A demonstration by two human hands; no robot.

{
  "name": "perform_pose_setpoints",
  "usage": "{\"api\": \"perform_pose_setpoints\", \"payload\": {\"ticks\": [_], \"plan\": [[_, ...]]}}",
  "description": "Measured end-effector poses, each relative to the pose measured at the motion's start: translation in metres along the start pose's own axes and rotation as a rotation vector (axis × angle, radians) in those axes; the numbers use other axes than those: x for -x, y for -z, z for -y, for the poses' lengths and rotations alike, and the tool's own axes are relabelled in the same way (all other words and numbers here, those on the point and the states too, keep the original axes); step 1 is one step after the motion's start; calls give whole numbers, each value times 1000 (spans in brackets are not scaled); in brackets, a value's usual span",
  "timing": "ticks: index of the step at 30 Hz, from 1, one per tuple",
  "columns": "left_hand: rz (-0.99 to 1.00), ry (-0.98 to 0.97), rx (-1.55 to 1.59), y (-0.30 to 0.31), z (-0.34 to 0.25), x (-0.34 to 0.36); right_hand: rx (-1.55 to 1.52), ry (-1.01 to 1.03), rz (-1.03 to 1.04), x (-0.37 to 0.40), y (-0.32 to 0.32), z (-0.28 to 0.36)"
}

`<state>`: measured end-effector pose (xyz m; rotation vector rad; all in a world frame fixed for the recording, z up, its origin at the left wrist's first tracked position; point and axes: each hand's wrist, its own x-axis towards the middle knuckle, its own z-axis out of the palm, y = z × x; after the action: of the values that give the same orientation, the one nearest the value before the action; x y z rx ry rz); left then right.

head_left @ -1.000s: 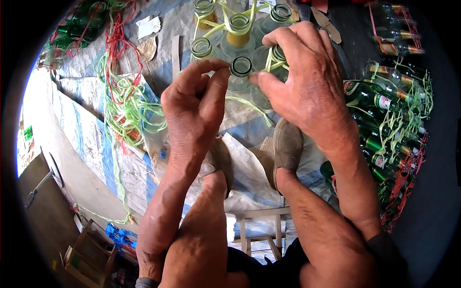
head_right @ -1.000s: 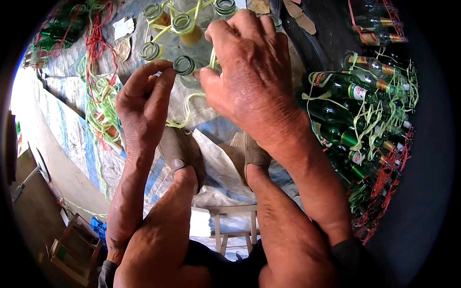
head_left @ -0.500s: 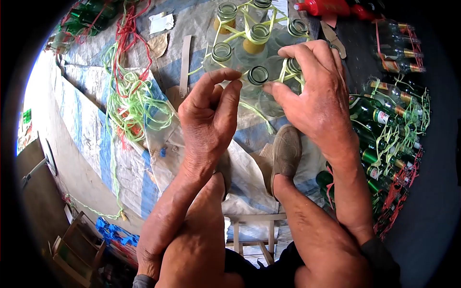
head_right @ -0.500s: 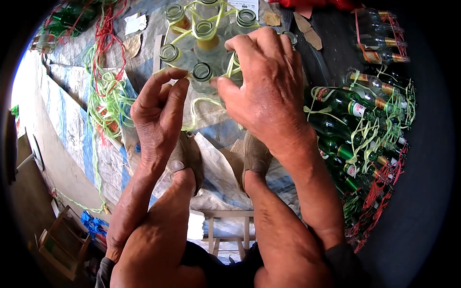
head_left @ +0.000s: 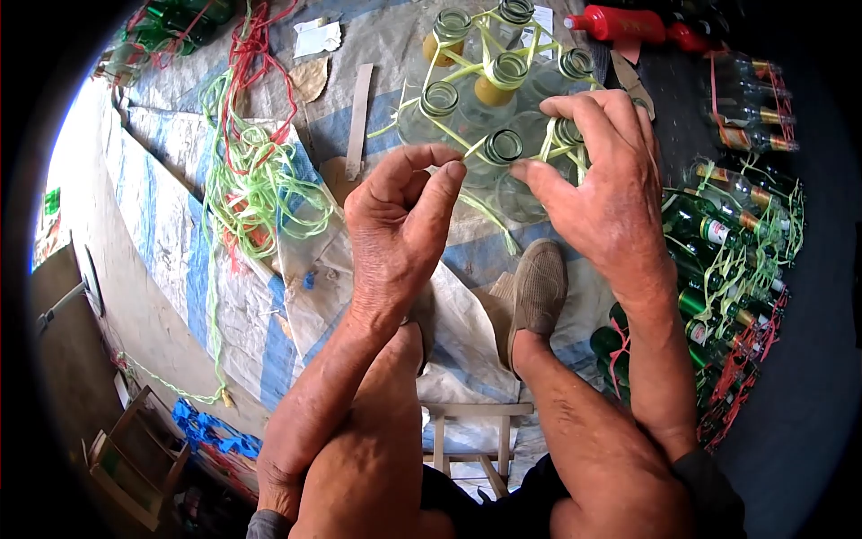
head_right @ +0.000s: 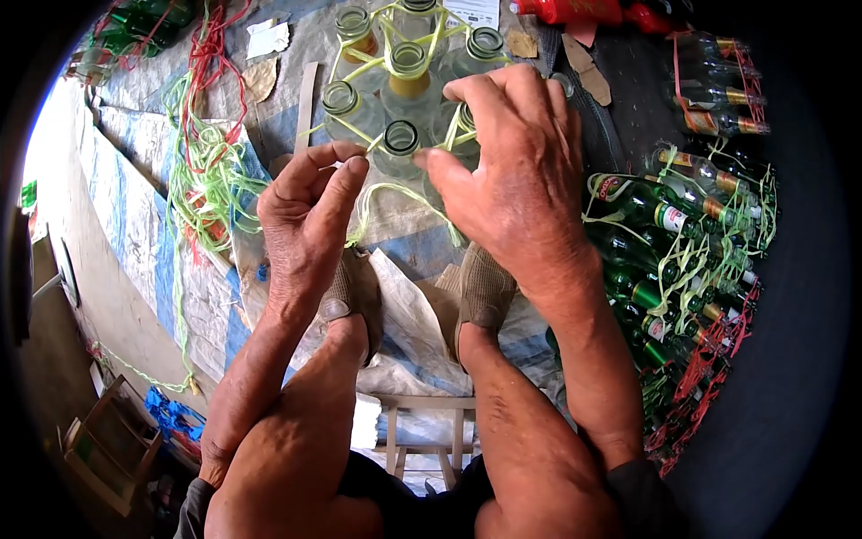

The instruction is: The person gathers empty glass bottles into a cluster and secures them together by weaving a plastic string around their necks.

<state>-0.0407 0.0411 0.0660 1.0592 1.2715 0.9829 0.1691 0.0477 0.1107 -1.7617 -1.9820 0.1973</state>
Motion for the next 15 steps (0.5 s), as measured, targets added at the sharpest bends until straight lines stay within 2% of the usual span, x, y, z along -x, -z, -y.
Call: {"api": "perform_pose_setpoints", "payload": {"ticks": [15], "plan": [[74,188,142,-2,9,-24,-56,114,7,-4,5,1]]}}
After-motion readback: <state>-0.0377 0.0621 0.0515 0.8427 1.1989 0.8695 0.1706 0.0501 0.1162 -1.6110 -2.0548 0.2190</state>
